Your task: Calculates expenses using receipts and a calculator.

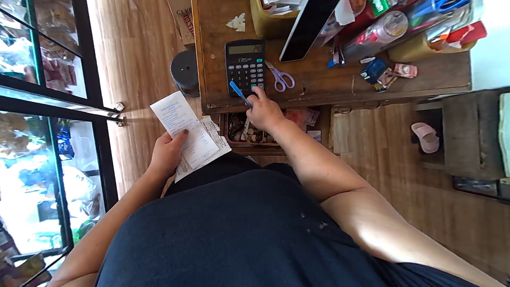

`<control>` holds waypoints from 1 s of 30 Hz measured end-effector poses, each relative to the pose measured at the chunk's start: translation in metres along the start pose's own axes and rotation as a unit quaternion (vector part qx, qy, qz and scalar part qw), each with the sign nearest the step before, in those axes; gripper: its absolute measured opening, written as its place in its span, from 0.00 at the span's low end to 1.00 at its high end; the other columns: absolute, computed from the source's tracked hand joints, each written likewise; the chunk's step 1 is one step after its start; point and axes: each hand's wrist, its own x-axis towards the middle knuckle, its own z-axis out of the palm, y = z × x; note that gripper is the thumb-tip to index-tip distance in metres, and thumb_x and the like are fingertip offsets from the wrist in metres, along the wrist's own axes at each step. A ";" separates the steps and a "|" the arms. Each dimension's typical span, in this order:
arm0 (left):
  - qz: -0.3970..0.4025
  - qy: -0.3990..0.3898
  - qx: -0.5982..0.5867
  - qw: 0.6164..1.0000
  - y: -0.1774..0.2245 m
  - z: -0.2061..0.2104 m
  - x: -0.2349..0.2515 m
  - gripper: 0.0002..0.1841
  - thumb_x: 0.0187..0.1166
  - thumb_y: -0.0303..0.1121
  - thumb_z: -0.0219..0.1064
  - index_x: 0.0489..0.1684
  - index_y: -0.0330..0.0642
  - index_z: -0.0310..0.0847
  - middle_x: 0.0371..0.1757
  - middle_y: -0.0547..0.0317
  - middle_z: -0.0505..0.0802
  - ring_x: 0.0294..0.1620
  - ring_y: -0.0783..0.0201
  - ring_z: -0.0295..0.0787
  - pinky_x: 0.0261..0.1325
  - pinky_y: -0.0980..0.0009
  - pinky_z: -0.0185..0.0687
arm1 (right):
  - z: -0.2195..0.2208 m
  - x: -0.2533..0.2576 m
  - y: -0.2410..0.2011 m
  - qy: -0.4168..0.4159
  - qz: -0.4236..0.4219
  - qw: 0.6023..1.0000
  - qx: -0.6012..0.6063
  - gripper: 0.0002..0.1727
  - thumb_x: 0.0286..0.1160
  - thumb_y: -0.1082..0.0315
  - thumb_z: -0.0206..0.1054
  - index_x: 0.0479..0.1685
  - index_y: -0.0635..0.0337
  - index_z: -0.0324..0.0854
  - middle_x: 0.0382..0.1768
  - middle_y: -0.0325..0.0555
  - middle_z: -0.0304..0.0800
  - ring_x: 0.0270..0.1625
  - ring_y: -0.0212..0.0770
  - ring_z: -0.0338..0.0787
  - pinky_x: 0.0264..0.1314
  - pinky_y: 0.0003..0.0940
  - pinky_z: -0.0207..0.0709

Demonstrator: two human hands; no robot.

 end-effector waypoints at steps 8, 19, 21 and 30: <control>0.003 0.006 0.003 1.000 -0.002 0.000 -0.002 0.09 0.92 0.32 0.57 0.51 0.42 0.84 0.33 0.65 0.96 0.31 0.73 0.94 0.37 0.72 0.93 | -0.003 -0.015 -0.007 0.040 -0.046 0.993 0.096 0.16 0.84 0.71 0.56 0.60 0.64 0.86 0.67 0.61 0.86 0.58 0.61 0.91 0.61 0.61 0.81; 0.032 -0.023 0.028 0.999 0.016 0.003 -0.005 0.10 0.92 0.35 0.57 0.55 0.42 0.84 0.35 0.64 0.96 0.31 0.72 0.94 0.39 0.71 0.93 | 0.007 -0.036 -0.060 0.048 -0.088 0.908 0.408 0.15 0.91 0.63 0.58 0.64 0.57 0.85 0.48 0.42 0.92 0.35 0.31 0.88 0.37 0.30 0.84; 0.048 -0.028 0.064 0.996 0.024 0.008 -0.007 0.10 0.92 0.35 0.58 0.55 0.41 0.84 0.34 0.63 0.96 0.31 0.73 0.93 0.39 0.71 0.92 | -0.002 -0.032 -0.070 0.026 -0.094 0.906 0.411 0.17 0.88 0.58 0.64 0.64 0.57 0.86 0.50 0.44 0.91 0.43 0.32 0.89 0.47 0.34 0.85; 0.154 -0.127 0.227 0.953 0.052 0.009 -0.015 0.25 0.80 0.33 0.74 0.75 0.42 0.74 0.51 0.58 0.95 0.45 0.70 0.94 0.54 0.66 0.91 | -0.042 -0.022 -0.086 0.131 -0.145 0.831 0.520 0.11 0.76 0.64 0.74 0.45 0.63 0.86 0.34 0.37 0.89 0.35 0.26 0.86 0.42 0.29 0.84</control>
